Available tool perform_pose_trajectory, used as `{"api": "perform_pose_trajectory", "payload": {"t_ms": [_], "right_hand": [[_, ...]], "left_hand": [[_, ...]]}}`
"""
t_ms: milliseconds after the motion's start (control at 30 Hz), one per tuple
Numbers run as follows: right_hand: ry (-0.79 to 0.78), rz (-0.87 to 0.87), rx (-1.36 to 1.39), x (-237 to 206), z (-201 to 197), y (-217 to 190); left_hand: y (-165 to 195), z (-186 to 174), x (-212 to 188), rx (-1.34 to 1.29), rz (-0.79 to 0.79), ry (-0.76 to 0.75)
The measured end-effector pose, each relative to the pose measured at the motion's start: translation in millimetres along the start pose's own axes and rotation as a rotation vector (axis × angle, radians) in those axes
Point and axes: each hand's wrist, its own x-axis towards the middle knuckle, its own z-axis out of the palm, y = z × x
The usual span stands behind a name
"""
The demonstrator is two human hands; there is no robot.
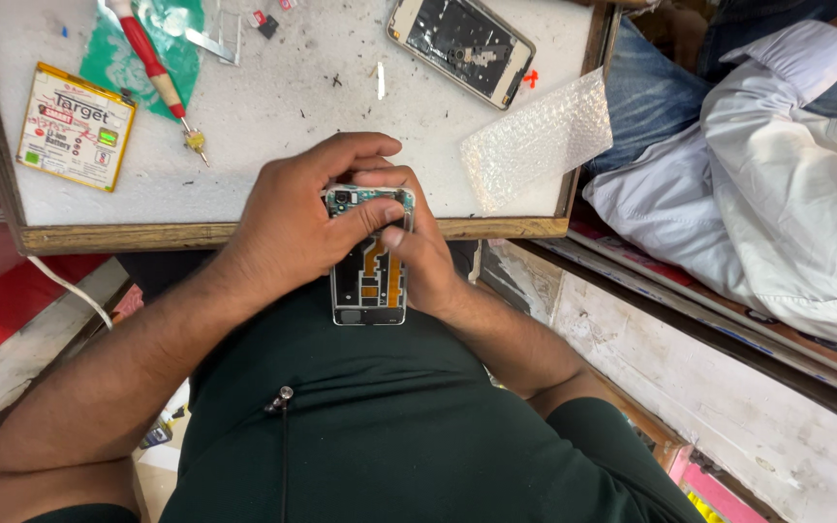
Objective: The person disassembles a smartphone, removes the motherboard and battery, and then reassembles the device by placing the battery and motherboard back into the chassis. They use a screwdriver to secure components and handle the screen and internal parts throughout the process.
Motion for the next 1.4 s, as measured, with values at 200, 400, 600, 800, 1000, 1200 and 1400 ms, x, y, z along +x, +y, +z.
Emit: {"api": "perform_pose_trajectory", "payload": {"t_ms": [200,400,600,800,1000,1200,1400], "right_hand": [[-0.03,0.016,0.246,3.4,3.9,-9.2],[0.099,0.025,0.247,11.0,10.3,-18.9],[0.105,-0.038,0.339,17.9,20.2,-31.5],[0.05,-0.06,0.36,22.0,25.5,-39.0],[0.093,-0.048,0.295,18.4,22.7,-36.1],[0.083,-0.061,0.292,19.3,23.2,-36.2],[0.099,-0.133,0.377,25.8,24.9,-38.8]], "left_hand": [[-7.8,-8.9,-16.0,-0.521,-0.106,-0.016],[-14.1,-9.0,-19.9,-0.39,-0.067,0.032],[-1.9,0.2,-18.8,-0.254,0.043,0.072],[4.1,3.6,-9.5,-0.254,0.007,0.071],[-1.4,3.5,-6.3,-0.328,-0.009,0.055],[1.1,4.0,-7.9,-0.308,-0.006,0.066],[3.1,10.0,-17.6,0.426,0.428,0.396]]}}
